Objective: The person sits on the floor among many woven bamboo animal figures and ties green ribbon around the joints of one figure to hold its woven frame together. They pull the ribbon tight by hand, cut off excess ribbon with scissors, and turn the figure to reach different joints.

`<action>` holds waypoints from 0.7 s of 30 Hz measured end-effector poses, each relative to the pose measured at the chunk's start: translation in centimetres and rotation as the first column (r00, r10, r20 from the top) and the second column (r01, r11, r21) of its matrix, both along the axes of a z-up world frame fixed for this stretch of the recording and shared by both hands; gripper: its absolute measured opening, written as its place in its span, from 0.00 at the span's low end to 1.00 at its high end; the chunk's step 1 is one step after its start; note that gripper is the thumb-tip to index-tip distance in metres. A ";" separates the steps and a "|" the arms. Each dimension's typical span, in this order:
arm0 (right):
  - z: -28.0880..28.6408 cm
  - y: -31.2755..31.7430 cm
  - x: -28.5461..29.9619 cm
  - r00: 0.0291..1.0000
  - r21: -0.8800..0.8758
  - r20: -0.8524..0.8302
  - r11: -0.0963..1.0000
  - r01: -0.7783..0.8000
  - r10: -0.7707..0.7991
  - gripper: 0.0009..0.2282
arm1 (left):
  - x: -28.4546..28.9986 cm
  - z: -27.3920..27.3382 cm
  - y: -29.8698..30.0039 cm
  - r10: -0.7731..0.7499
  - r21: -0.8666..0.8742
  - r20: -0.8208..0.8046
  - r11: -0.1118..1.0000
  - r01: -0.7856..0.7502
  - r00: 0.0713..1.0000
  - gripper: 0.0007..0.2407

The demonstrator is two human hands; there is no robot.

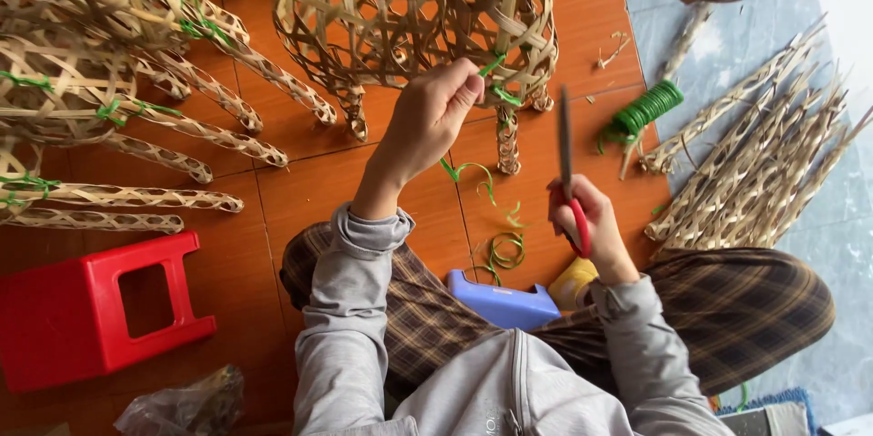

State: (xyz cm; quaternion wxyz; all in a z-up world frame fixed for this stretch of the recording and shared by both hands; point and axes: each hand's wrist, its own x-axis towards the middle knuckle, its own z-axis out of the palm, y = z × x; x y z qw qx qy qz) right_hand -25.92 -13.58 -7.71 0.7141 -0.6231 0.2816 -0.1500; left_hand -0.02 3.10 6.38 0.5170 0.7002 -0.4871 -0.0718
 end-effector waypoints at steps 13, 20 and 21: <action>9.4 -3.7 11.7 0.607 -0.100 0.292 0.655 -0.749 0.739 0.34 | 0.0 -1.2 0.2 -0.030 -0.006 -0.019 1.000 0.030 0.999 0.08; 6.6 -2.8 11.9 0.659 -0.235 0.331 0.736 -0.635 0.675 0.29 | -0.2 -0.2 0.5 0.022 0.091 -0.166 0.996 -0.007 0.986 0.08; 4.7 -2.0 10.8 0.662 -0.229 0.327 0.736 -0.636 0.674 0.29 | -0.1 -0.6 0.5 0.022 0.092 -0.173 0.996 -0.006 0.985 0.08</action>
